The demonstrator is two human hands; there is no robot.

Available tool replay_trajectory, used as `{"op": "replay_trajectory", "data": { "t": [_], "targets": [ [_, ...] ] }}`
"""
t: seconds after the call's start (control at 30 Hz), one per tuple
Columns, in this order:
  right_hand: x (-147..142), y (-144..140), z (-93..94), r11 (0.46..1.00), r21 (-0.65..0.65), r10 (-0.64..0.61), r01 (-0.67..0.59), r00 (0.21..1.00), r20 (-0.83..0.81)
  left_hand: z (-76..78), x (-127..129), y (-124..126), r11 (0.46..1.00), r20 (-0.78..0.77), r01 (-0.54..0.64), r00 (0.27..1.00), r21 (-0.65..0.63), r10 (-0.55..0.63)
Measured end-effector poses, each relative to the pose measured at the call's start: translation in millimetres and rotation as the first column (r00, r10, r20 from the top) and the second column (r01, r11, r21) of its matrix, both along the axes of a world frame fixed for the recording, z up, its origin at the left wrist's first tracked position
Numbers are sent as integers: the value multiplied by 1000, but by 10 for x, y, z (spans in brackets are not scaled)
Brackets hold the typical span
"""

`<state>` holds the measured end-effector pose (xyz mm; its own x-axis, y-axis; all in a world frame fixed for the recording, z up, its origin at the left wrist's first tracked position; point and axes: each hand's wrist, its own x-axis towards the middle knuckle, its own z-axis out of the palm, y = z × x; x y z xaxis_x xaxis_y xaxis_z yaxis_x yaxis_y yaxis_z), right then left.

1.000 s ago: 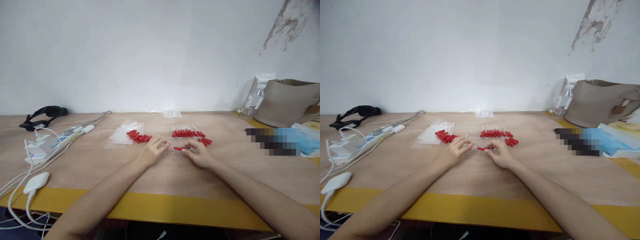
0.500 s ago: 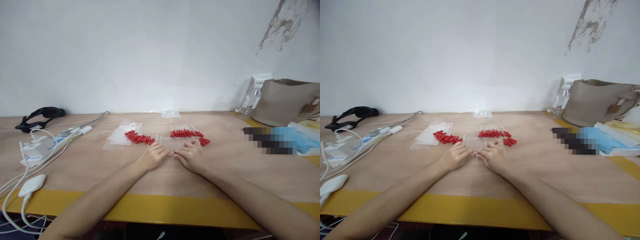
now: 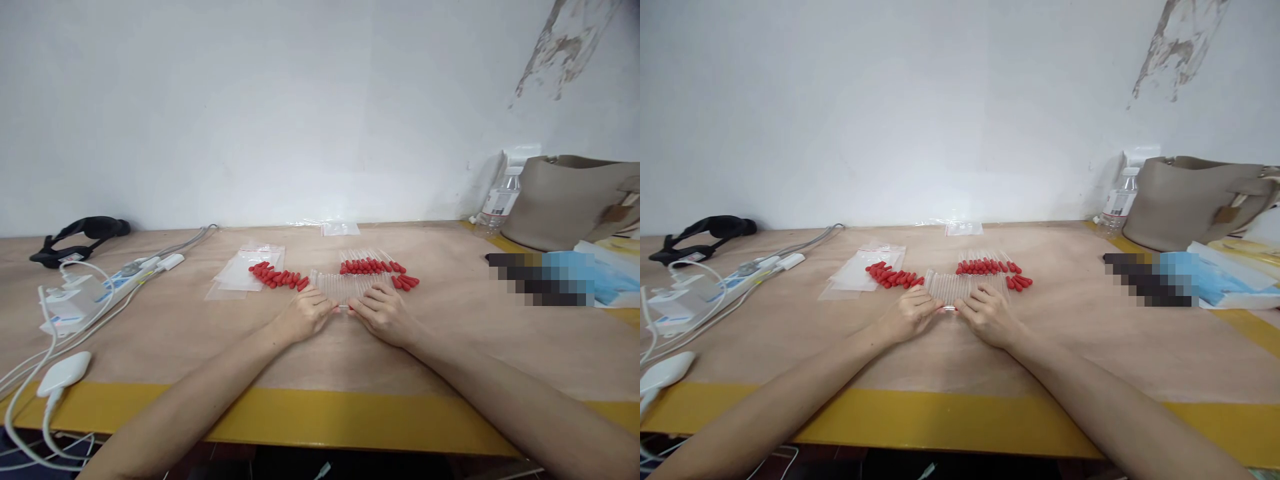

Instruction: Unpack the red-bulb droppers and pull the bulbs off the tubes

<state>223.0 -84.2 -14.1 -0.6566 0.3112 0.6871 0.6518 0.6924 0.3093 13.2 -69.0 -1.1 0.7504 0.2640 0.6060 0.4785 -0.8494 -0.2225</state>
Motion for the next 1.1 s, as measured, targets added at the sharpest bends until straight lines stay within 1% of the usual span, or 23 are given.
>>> {"op": "replay_trajectory", "data": {
  "t": [0.2, 0.4, 0.47, 0.57, 0.67, 0.73, 0.8, 0.87, 0.9, 0.93, 0.97, 1.0, 1.03, 1.07, 1.1],
  "targets": [
    [50, 21, -14, 997, 59, 45, -47, 998, 41, -15, -16, 14, 994, 42, 39, 999, -103, -34],
    [106, -5, 60, 982, 117, 143, -147, 989, 40, 20, -42, -11, 981, 57, 35, 998, -190, -24],
    [127, -5, 83, 982, 120, 144, -148, 989, 40, 37, -47, -26, 977, 68, 35, 997, -209, -21],
    [145, 4, 103, 986, 124, 104, -111, 993, 62, 52, -33, -37, 973, 92, 36, 996, -230, -15],
    [147, 12, 117, 986, 135, 88, -93, 995, 41, 49, -10, -30, 974, 128, 41, 992, -224, -12],
    [173, 23, 127, 991, 97, 89, -88, 996, -2, 48, -26, -16, 976, 142, 42, 990, -213, -11],
    [258, 55, 141, 997, 4, 73, -72, 995, -70, 64, -93, 11, 976, 166, 9, 986, -218, 28],
    [417, 122, 159, 995, -95, -12, -6, 981, -194, 97, -207, 56, 964, 214, -74, 968, -256, 131],
    [517, 169, 168, 989, -134, -104, 68, 953, -285, 114, -269, 88, 951, 246, -125, 949, -284, 198],
    [624, 225, 175, 974, -168, -206, 150, 896, -393, 129, -326, 125, 934, 271, -174, 926, -312, 263],
    [730, 288, 179, 953, -226, -290, 202, 826, -484, 137, -370, 165, 920, 295, -211, 903, -329, 312],
    [830, 354, 178, 931, -296, -349, 215, 764, -542, 136, -397, 208, 911, 314, -238, 884, -336, 346],
    [920, 420, 171, 907, -348, -404, 236, 720, -565, 127, -406, 250, 907, 329, -256, 870, -334, 367],
    [998, 484, 156, 871, -415, -472, 261, 678, -564, 111, -397, 290, 907, 340, -267, 862, -327, 377],
    [1063, 544, 133, 823, -501, -541, 267, 639, -547, 89, -374, 324, 907, 345, -275, 857, -319, 382]
  ]
}}
